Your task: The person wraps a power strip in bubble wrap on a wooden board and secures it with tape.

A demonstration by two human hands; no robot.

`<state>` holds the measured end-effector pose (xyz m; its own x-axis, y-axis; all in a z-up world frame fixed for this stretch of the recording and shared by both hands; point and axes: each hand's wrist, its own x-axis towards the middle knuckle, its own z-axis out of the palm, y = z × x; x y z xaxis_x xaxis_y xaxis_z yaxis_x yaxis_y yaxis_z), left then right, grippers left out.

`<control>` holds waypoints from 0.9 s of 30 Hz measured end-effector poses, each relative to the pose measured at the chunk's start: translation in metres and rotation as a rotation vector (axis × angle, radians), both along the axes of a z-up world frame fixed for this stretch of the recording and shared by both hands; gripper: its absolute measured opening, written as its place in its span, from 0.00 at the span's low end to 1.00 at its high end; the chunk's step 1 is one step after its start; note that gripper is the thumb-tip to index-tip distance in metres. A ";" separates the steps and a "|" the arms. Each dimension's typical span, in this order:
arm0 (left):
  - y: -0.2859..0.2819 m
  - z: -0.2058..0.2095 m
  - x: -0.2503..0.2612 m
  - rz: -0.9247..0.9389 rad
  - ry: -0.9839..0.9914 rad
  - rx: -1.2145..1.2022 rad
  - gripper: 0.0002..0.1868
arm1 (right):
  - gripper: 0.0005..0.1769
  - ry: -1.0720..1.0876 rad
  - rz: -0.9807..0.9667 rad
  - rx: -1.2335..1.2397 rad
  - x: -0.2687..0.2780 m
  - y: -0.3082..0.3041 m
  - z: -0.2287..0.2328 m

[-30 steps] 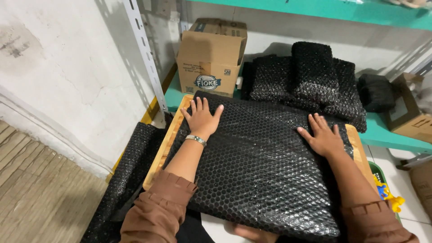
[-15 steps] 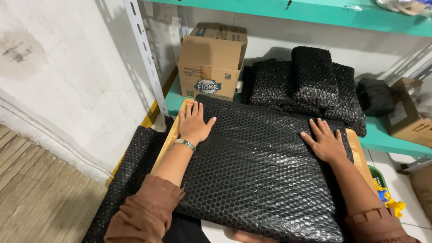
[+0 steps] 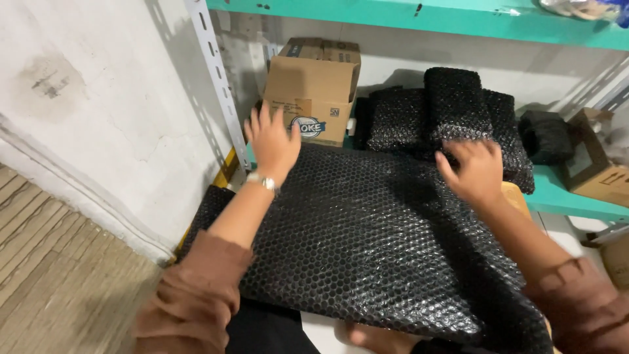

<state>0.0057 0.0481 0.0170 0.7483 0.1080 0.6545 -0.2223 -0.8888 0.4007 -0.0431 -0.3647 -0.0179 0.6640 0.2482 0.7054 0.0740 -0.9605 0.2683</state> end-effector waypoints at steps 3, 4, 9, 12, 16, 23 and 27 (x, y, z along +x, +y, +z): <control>-0.007 0.066 0.031 -0.070 -0.168 0.037 0.21 | 0.14 -0.163 0.324 0.006 0.013 0.071 0.097; -0.014 0.082 0.045 -0.063 -0.171 0.037 0.21 | 0.14 -0.167 0.330 0.006 0.025 0.085 0.120; -0.041 0.153 0.106 -0.106 -0.356 0.088 0.29 | 0.15 -0.387 0.630 0.040 0.085 0.147 0.216; -0.048 0.165 0.126 -0.112 -0.232 0.254 0.31 | 0.21 -0.299 0.532 0.129 0.120 0.172 0.235; -0.052 0.163 0.139 -0.123 -0.292 0.234 0.33 | 0.26 -0.180 0.539 0.161 0.164 0.174 0.231; -0.051 0.171 0.096 -0.276 -0.475 -0.028 0.18 | 0.05 -0.275 0.634 0.202 0.156 0.167 0.221; -0.055 0.163 0.080 -0.313 -0.489 -0.866 0.21 | 0.06 -0.368 0.807 0.256 0.090 0.167 0.214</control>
<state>0.0861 -0.0067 0.1804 0.4979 0.5323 0.6846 -0.7029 -0.2146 0.6781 0.0471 -0.1979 0.1957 0.0803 0.3462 0.9347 0.6993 -0.6878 0.1946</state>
